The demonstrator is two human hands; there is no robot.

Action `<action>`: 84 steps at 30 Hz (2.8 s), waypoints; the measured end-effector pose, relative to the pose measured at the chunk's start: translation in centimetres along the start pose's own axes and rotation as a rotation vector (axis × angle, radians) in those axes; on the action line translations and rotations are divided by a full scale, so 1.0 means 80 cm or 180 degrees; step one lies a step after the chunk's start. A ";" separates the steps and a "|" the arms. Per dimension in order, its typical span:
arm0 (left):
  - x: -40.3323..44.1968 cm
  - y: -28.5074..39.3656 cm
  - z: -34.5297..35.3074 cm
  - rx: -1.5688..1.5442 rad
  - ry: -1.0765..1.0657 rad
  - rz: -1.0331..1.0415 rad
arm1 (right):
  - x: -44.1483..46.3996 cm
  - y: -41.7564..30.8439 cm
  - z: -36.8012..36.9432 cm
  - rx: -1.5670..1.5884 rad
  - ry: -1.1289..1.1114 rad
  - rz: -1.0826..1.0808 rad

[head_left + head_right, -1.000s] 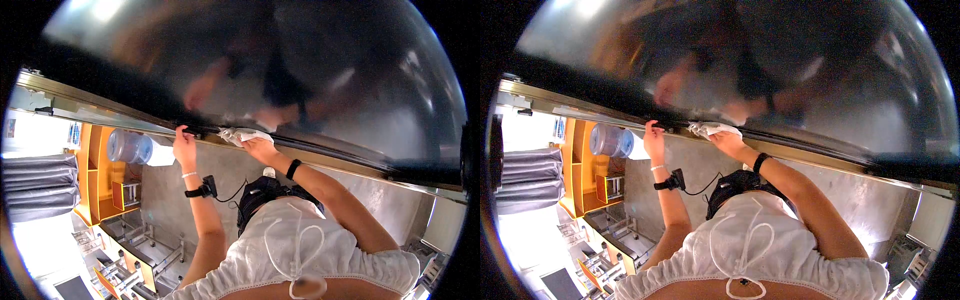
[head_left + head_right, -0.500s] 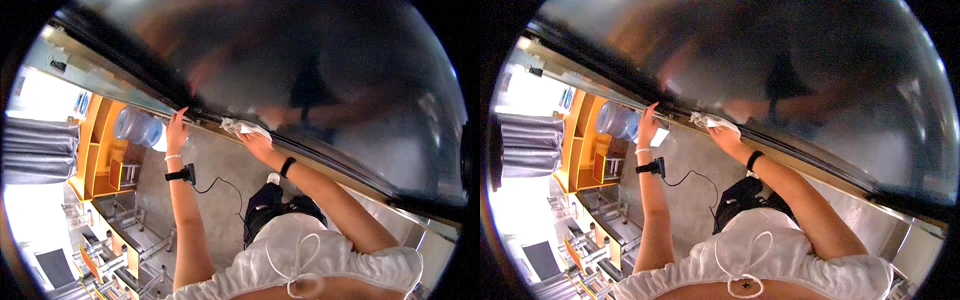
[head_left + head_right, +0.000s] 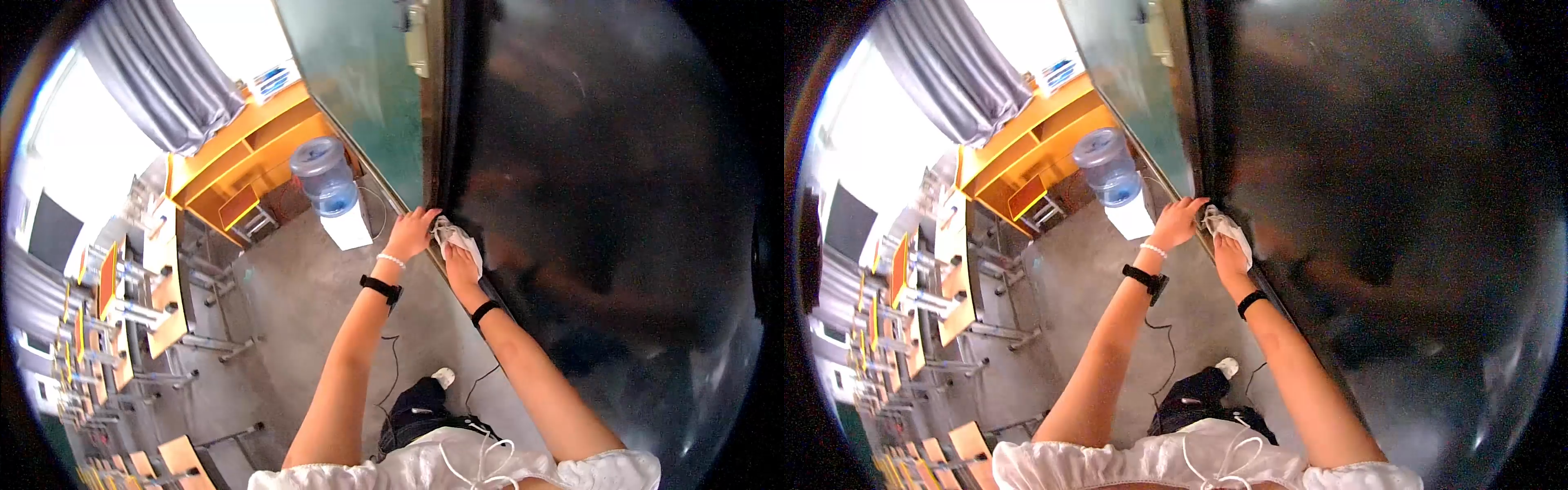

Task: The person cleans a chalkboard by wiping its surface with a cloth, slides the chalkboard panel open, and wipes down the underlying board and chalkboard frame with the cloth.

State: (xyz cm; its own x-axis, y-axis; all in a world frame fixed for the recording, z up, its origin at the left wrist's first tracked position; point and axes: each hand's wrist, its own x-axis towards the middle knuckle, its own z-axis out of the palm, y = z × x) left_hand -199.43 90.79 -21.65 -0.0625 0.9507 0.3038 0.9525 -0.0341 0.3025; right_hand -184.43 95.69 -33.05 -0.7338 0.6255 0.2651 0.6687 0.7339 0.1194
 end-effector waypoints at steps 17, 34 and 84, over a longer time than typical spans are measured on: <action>-0.138 0.023 0.063 -0.1352 -0.0333 -0.0370 | -0.012 0.006 -0.003 0.0439 0.0187 0.0016; -0.188 0.159 0.109 -0.1245 -0.1639 0.0734 | -0.407 0.057 -0.096 0.0153 0.0315 0.0709; -0.191 0.073 0.226 -0.2236 -0.3177 0.1502 | -0.606 -0.026 -0.131 -0.1287 -0.0062 0.4215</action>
State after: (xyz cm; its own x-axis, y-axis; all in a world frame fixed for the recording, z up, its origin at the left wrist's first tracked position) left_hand -187.51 81.68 -40.84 0.7678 0.6102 -0.1952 0.4451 -0.2890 0.8476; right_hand -148.99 61.07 -36.10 0.4695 0.7949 0.3844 0.8468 -0.5287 0.0589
